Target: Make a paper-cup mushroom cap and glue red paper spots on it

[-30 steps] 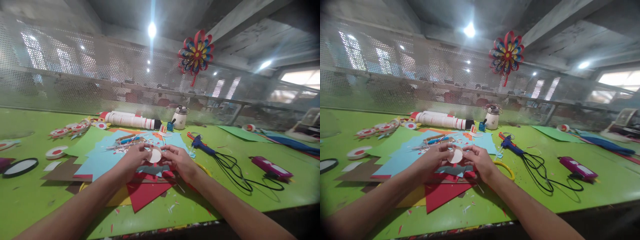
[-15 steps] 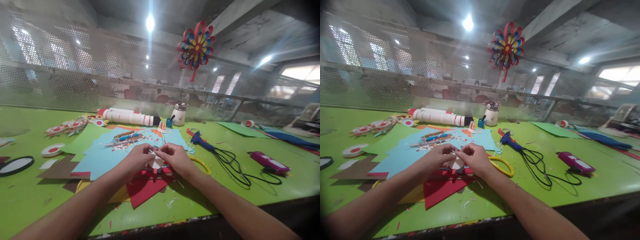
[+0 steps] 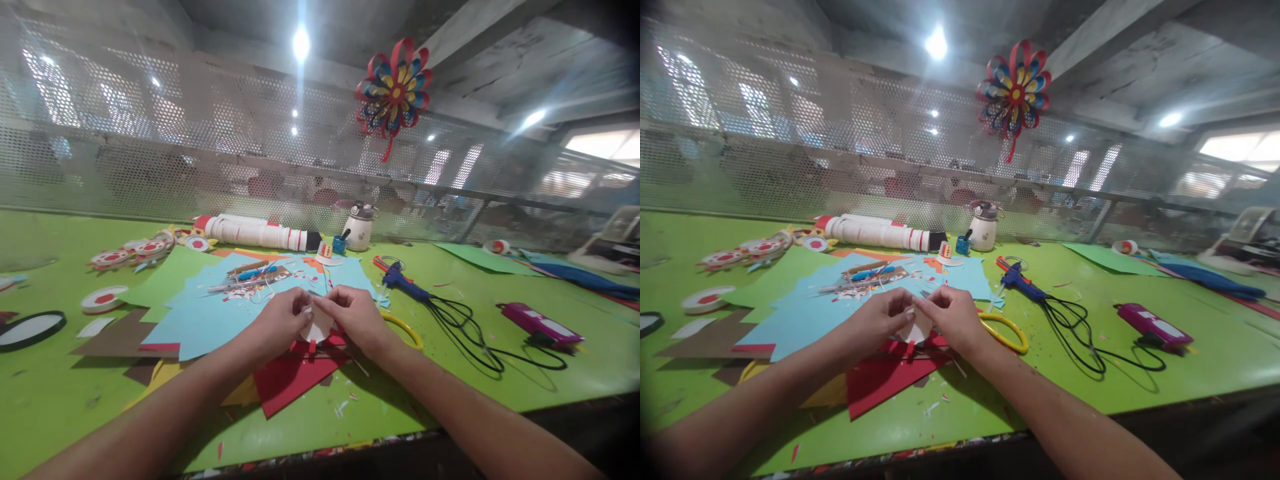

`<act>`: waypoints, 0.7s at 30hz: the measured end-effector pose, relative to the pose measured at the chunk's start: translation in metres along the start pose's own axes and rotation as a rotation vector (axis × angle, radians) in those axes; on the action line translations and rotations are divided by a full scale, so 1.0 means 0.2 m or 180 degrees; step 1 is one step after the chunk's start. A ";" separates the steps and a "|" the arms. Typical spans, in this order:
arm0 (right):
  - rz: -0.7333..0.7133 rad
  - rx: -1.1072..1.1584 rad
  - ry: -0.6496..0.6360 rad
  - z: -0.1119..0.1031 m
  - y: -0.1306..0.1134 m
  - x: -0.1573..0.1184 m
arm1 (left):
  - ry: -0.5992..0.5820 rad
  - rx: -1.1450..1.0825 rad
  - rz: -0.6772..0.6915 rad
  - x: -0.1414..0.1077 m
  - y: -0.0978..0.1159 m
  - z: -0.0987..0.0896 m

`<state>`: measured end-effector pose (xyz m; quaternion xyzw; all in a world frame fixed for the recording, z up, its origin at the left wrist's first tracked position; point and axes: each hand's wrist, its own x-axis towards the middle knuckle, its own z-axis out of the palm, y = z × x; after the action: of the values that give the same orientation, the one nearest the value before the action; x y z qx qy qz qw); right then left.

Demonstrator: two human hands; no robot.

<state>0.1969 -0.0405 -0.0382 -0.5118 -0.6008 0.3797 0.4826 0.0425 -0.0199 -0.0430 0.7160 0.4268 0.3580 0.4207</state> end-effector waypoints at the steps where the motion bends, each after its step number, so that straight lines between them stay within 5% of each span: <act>1: 0.0021 0.0036 0.0002 0.00 0.00 0.00 | 0.0003 0.0029 0.0015 0.00 0.00 0.00; 13: 0.0878 0.1275 -0.0307 0.00 0.04 0.02 | -0.0060 0.0218 0.0073 0.01 -0.05 0.03; 21: 0.0977 0.1612 -0.0449 0.00 0.04 0.03 | -0.0041 0.0273 0.0153 0.01 -0.03 0.03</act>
<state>0.1997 -0.0333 -0.0444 -0.4325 -0.4347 0.6205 0.4888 0.0461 -0.0176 -0.0509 0.7457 0.4217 0.3447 0.3836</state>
